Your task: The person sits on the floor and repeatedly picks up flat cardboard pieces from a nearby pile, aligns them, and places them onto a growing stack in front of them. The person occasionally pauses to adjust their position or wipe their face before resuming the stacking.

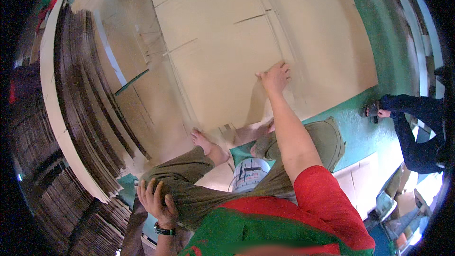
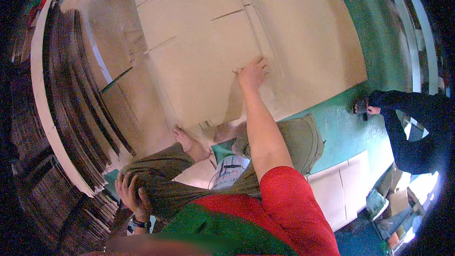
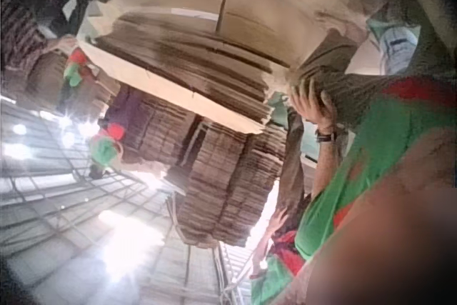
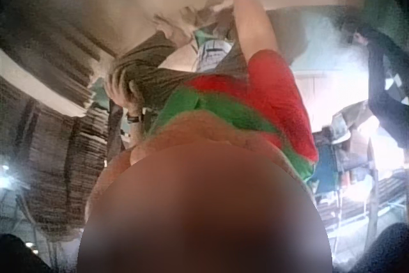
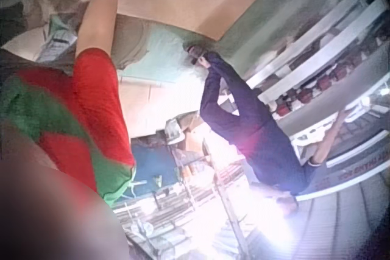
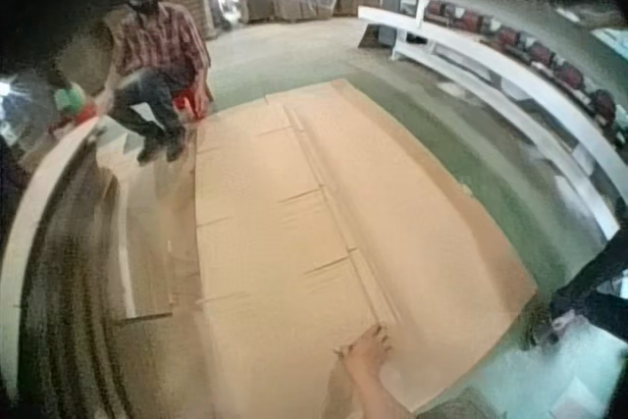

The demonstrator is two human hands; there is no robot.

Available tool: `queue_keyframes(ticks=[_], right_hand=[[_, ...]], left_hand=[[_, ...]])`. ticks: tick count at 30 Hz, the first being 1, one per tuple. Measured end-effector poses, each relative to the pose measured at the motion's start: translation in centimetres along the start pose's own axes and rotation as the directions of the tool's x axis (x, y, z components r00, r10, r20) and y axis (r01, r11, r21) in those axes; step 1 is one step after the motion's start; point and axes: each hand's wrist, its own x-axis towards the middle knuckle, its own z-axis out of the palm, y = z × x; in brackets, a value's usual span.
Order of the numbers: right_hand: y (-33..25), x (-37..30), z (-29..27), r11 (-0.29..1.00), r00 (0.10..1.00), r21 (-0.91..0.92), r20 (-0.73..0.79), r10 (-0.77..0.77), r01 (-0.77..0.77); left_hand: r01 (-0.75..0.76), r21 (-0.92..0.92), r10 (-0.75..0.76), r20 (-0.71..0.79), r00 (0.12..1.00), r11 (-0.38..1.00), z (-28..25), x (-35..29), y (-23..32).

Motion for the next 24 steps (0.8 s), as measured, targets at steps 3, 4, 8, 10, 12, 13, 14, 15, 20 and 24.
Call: queue_keyframes(ticks=[3, 4, 8, 10, 12, 13, 14, 15, 20, 24], right_hand=[[-0.2, 0.0, 0.0, 1.000, 0.999, 0.011, -0.035, -0.008, 0.008], [-0.2, 0.1, -0.1, 1.000, 1.000, -0.026, -0.027, -0.001, 0.000], [-0.1, 0.1, -0.1, 0.998, 0.998, -0.050, -0.050, -0.039, 0.037], [0.0, 0.0, 0.1, 0.998, 0.998, -0.051, -0.040, -0.038, 0.036], [0.0, -0.1, 0.3, 0.998, 0.994, -0.031, -0.091, -0.060, 0.057], [0.0, -0.2, 0.4, 0.998, 0.997, -0.056, -0.060, -0.040, 0.036], [-0.1, -0.3, 0.5, 0.997, 0.990, -0.051, -0.124, -0.062, 0.056], [-0.2, -0.3, 0.5, 0.998, 0.991, -0.028, -0.121, -0.055, 0.052], [-0.9, -0.1, -0.6, 0.999, 0.999, 0.035, 0.010, 0.037, -0.038], [-1.4, -0.7, -1.7, 0.999, 0.999, -0.010, 0.001, 0.037, -0.037]], left_hand=[[-0.025, 0.013, 0.025, -0.025, 0.999, 1.000, 0.2, 0.0, 0.0], [-0.028, -0.003, 0.028, -0.035, 0.999, 1.000, 0.3, 0.0, 0.0], [-0.022, -0.012, 0.021, -0.046, 0.999, 1.000, 0.4, -0.1, -0.3], [-0.018, -0.014, 0.017, -0.049, 0.999, 1.000, 0.4, -0.2, -0.4], [-0.004, -0.004, 0.004, -0.034, 0.999, 1.000, 0.4, -0.2, -0.4], [-0.016, -0.009, 0.016, -0.030, 0.999, 1.000, 0.3, -0.3, -0.5], [-0.017, -0.010, 0.017, -0.036, 0.999, 1.000, 0.3, -0.3, -0.5], [-0.010, 0.001, 0.010, -0.040, 0.999, 1.000, 0.3, -0.2, -0.5], [0.018, -0.043, -0.020, -0.053, 0.998, 0.999, 0.1, 0.0, -0.5], [0.027, -0.056, -0.030, -0.067, 0.997, 0.998, -0.1, 0.1, -0.2]])
